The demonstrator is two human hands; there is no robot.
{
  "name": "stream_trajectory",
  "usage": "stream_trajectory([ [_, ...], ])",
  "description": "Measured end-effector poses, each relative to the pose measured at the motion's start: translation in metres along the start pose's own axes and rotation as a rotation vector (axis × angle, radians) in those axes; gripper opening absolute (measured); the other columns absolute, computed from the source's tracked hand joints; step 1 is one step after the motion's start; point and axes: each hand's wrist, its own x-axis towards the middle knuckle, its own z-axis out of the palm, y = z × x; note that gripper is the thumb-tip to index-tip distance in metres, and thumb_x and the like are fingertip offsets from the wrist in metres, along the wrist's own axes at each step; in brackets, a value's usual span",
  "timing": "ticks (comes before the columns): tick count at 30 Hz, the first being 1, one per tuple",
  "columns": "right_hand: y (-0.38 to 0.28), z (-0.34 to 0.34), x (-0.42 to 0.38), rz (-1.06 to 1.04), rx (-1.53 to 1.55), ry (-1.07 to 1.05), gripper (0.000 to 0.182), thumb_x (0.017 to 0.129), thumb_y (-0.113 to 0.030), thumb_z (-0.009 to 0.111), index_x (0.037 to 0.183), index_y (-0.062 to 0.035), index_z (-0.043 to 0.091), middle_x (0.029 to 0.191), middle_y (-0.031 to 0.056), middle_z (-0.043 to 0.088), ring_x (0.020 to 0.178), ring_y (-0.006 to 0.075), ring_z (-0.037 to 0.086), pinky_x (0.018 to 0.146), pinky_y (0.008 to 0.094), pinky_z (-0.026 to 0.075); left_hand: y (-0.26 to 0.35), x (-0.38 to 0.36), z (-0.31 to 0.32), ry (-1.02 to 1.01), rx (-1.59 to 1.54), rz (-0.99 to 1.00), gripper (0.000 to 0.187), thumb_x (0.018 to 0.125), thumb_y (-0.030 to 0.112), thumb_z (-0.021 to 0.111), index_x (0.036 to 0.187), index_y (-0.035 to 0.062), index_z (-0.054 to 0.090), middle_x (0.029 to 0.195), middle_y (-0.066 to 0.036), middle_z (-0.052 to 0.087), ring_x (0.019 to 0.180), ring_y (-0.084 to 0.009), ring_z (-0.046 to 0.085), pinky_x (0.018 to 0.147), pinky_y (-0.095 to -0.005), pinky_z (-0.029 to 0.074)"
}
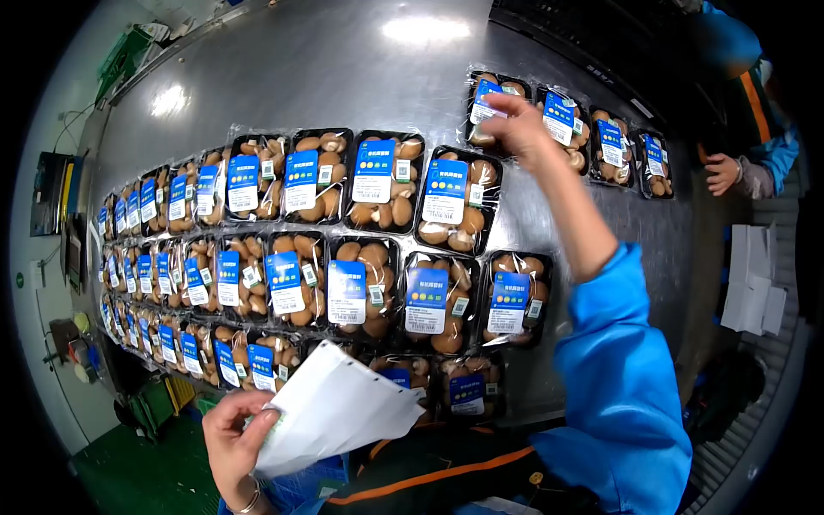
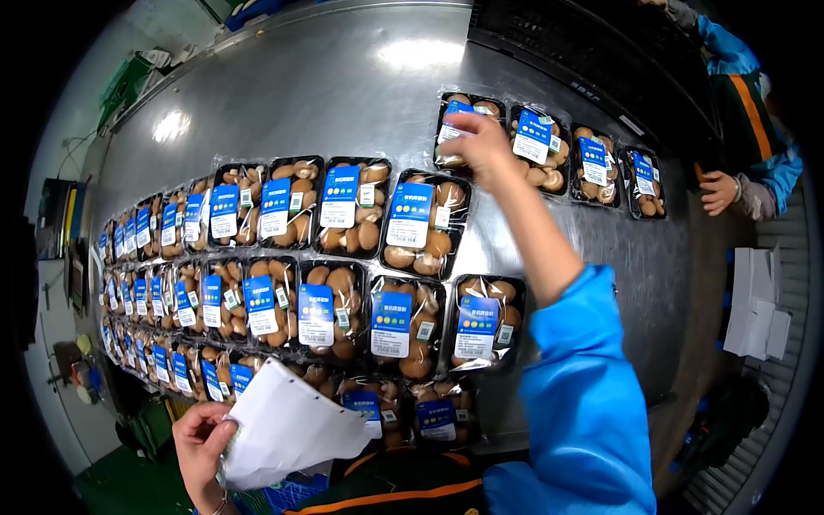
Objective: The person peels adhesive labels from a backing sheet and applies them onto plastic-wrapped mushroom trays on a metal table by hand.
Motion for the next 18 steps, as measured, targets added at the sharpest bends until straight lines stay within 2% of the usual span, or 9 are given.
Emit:
stream_trajectory([
  [4, 0.053, 0.044, -0.014, -0.111, -0.068, 0.105, 0.039, 0.062, 0.01, 0.069, 0.098, -0.0035, 0.061, 0.094, 0.0032, 0.057, 0.087, 0.0137, 0.054, 0.076, 0.0242, 0.047, 0.011, -0.006, 0.001, -0.071, 0.1, 0.171, 0.02, 0.069, 0.002, 0.072, 0.087, -0.0021, 0.066, 0.076, -0.008, 0.064, 0.068, -0.0118, 0.057, 0.062, -0.0229, 0.044],
  [7, 0.078, 0.052, -0.028, -0.507, -0.778, 0.244, 0.038, 0.065, 0.005, 0.066, 0.099, -0.0098, 0.06, 0.106, 0.0108, 0.054, 0.099, 0.0255, 0.051, 0.087, 0.0332, 0.044, 0.009, -0.006, 0.002, -0.08, 0.117, 0.203, 0.02, 0.069, 0.002, 0.072, 0.087, -0.0013, 0.066, 0.074, -0.008, 0.063, 0.066, -0.0124, 0.058, 0.062, -0.0232, 0.044],
  [8, 0.078, 0.05, -0.036, -0.676, -0.856, 0.295, 0.04, 0.065, 0.003, 0.064, 0.102, -0.0123, 0.059, 0.115, 0.0143, 0.049, 0.115, 0.0325, 0.04, 0.1, 0.0391, 0.03, 0.009, -0.005, 0.003, -0.078, 0.125, 0.21, 0.02, 0.068, 0.002, 0.072, 0.087, -0.001, 0.066, 0.073, -0.008, 0.063, 0.065, -0.0125, 0.058, 0.061, -0.0233, 0.044],
  [9, 0.061, 0.045, -0.049, -0.727, -1.012, 0.372, 0.043, 0.064, 0.001, 0.066, 0.106, -0.0087, 0.057, 0.116, 0.0147, 0.048, 0.115, 0.0339, 0.039, 0.1, 0.0395, 0.03, 0.013, -0.005, 0.004, -0.105, 0.178, 0.24, 0.02, 0.068, 0.002, 0.072, 0.087, -0.0006, 0.066, 0.072, -0.007, 0.063, 0.064, -0.0126, 0.057, 0.061, -0.0233, 0.044],
  [11, 0.043, 0.017, -0.056, -0.636, -0.81, 0.471, 0.045, 0.067, -0.004, 0.069, 0.109, -0.0059, 0.055, 0.113, 0.0137, 0.051, 0.111, 0.0327, 0.045, 0.1, 0.0407, 0.031, 0.024, -0.004, 0.005, -0.156, 0.277, 0.304, 0.019, 0.068, 0.002, 0.072, 0.087, 0.0001, 0.067, 0.071, -0.007, 0.063, 0.062, -0.0128, 0.057, 0.06, -0.0234, 0.044],
  [13, -0.017, 0.014, -0.113, -0.414, -0.206, 0.175, 0.046, 0.07, -0.01, 0.072, 0.112, -0.0043, 0.053, 0.111, 0.0138, 0.055, 0.103, 0.0288, 0.052, 0.092, 0.0374, 0.04, 0.032, 0.001, 0.007, -0.23, 0.349, 0.386, 0.016, 0.072, 0.004, 0.069, 0.088, 0.0007, 0.067, 0.078, -0.011, 0.065, 0.07, -0.017, 0.063, 0.062, -0.0274, 0.049],
  [15, -0.073, 0.042, -0.201, -0.408, -0.136, -0.426, 0.05, 0.071, -0.01, 0.072, 0.117, -0.0047, 0.052, 0.115, 0.0109, 0.056, 0.102, 0.02, 0.055, 0.078, 0.0303, 0.046, 0.034, 0.011, 0.019, -0.315, 0.331, 0.623, 0.018, 0.077, 0.006, 0.067, 0.094, 0.0005, 0.064, 0.085, -0.013, 0.065, 0.073, -0.0241, 0.064, 0.063, -0.0303, 0.05],
  [17, -0.093, 0.081, -0.266, -0.765, -0.554, -0.748, 0.04, 0.073, -0.008, 0.07, 0.11, -0.0045, 0.056, 0.104, 0.0083, 0.062, 0.092, 0.0176, 0.06, 0.072, 0.0272, 0.048, 0.041, 0.018, 0.029, -0.424, 0.304, 0.674, 0.024, 0.074, 0.009, 0.07, 0.096, 0.0009, 0.064, 0.076, -0.011, 0.063, 0.068, -0.0177, 0.06, 0.061, -0.026, 0.046],
  [18, -0.094, 0.09, -0.276, -0.665, -0.603, -0.801, 0.037, 0.073, -0.008, 0.07, 0.107, -0.0045, 0.058, 0.099, 0.0075, 0.063, 0.087, 0.0169, 0.061, 0.07, 0.0268, 0.048, 0.05, 0.021, 0.022, -0.524, 0.342, 0.684, 0.028, 0.074, 0.01, 0.071, 0.099, 0.001, 0.062, 0.076, -0.011, 0.062, 0.07, -0.0177, 0.061, 0.061, -0.0265, 0.046],
])
